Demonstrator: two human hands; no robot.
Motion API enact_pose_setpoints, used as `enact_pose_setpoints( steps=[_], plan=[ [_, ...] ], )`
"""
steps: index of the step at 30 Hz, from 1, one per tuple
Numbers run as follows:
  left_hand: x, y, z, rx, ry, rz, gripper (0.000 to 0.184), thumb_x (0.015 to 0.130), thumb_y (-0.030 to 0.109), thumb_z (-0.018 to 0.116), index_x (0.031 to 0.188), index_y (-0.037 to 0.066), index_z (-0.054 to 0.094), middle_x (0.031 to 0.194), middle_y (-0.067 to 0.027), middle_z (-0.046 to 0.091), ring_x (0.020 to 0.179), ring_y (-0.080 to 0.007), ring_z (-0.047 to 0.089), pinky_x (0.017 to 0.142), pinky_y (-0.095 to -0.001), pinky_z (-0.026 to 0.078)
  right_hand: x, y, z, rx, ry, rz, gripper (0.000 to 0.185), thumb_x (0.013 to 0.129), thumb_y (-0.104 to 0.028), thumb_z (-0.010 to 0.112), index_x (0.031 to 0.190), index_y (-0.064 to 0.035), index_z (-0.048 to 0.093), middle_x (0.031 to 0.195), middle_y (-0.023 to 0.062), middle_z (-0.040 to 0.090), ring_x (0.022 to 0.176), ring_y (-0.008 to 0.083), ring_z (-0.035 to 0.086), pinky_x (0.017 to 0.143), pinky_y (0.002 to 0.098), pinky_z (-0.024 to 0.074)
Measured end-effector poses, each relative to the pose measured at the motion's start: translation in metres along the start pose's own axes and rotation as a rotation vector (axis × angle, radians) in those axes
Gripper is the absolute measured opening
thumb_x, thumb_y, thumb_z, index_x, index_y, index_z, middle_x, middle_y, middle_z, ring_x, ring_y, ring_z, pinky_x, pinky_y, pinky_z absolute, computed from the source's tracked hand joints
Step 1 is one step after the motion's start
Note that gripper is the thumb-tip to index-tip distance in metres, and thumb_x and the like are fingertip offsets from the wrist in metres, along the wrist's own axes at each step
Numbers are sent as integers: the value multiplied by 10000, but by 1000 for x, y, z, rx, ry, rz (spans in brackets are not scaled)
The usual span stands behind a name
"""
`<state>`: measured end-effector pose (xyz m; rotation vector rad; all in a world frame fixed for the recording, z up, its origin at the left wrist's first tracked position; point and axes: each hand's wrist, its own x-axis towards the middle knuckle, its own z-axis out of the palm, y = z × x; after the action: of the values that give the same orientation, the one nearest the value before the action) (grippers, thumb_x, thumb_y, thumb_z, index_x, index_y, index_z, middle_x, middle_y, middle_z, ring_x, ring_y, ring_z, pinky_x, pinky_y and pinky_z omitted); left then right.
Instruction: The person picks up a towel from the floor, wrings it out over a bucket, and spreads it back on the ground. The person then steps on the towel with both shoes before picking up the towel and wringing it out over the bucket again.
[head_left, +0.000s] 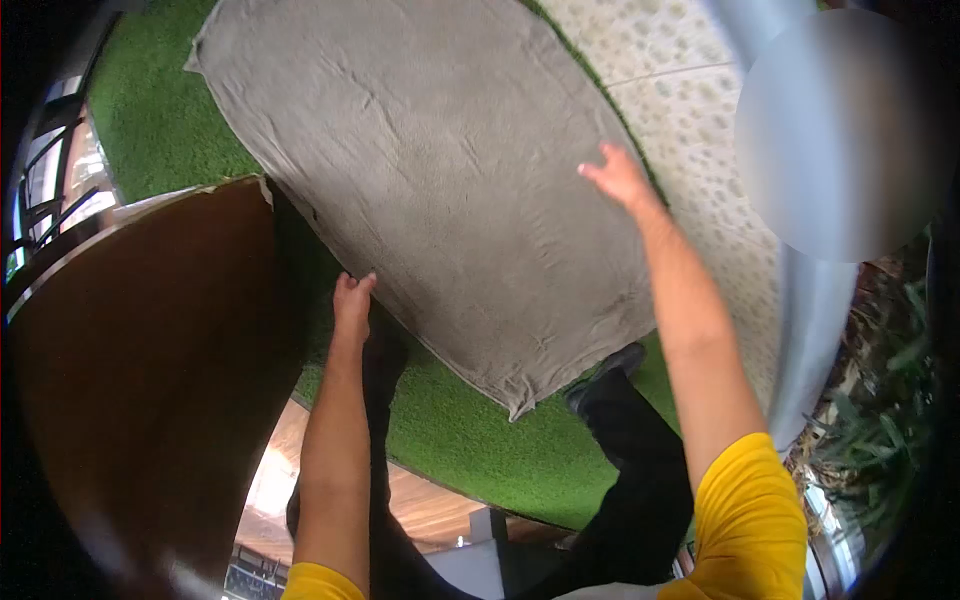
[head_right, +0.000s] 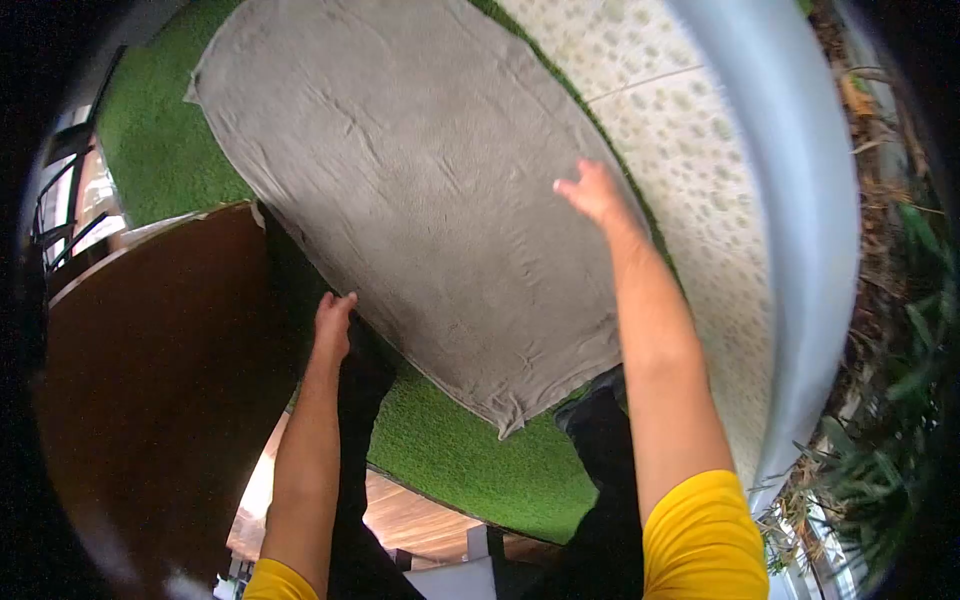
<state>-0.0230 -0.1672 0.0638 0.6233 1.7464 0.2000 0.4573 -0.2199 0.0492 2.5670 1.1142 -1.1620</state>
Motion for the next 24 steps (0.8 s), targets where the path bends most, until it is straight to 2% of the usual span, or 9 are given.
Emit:
enact_pose_setpoints(
  steps=[3,7,11,12,13,16,21,23,24],
  plan=[
    [68,-34,21,29,77,52,902,747,199,751,1405,-82,202,1329,-238,438,1218,-312,457,1028,-373,352,60,31,30,-24,195,17,944,765,-529,680,1433,-20,246,1452,251,268,1316,347,357,1049,472,352],
    [44,-5,90,220,436,-13,952,668,243,831,1327,-133,257,1255,-243,468,1155,-325,481,994,-396,384,42,-6,71,-5,289,199,766,824,-401,640,1393,-16,300,1269,264,454,1150,365,503,923,477,446],
    [48,-25,140,-302,-23,-104,921,672,307,833,1297,-128,315,1225,-219,492,1088,-301,506,970,-394,393,-41,-68,154,508,212,1,386,827,-133,547,1197,-25,519,1028,234,627,953,376,616,804,457,501],
    [29,-17,165,-316,-113,73,823,685,335,820,1251,-103,414,1185,-208,534,1077,-278,518,947,-392,402,-52,-61,215,531,417,-403,323,827,-100,529,1135,-12,567,997,242,633,958,392,609,802,465,490],
    [8,-3,182,-181,-126,-7,712,704,328,802,1206,-71,494,1156,-182,568,1059,-253,528,923,-393,411,-90,-91,203,444,-113,-61,245,819,-92,540,1034,-5,618,996,259,627,976,396,600,801,474,479],
    [6,-2,182,134,-116,62,683,706,314,788,1202,-63,509,1149,-167,580,1041,-255,543,922,-384,411,-135,-106,177,299,-62,-163,251,827,-155,570,1024,-14,634,944,228,609,873,386,617,781,468,485],
    [40,-2,157,-220,32,-39,883,705,197,757,1389,12,230,1323,-184,387,1100,-273,473,860,-461,415,32,-54,88,-55,625,-59,988,740,-604,649,1440,-39,240,1367,249,384,1237,380,430,1008,470,396],
    [36,-10,174,-199,-101,9,979,691,146,756,1420,43,113,1312,-171,315,1095,-267,434,805,-466,416,35,-97,57,285,150,116,1209,671,-735,619,1464,-15,58,1448,280,256,1313,384,341,1089,499,282],
    [24,-11,186,-166,-35,46,971,675,103,760,1411,52,129,1149,-138,440,951,-235,497,706,-391,436,25,-119,69,298,97,52,1234,646,-737,637,1460,-3,70,1446,289,248,1313,387,339,1088,504,279]
  ],
)
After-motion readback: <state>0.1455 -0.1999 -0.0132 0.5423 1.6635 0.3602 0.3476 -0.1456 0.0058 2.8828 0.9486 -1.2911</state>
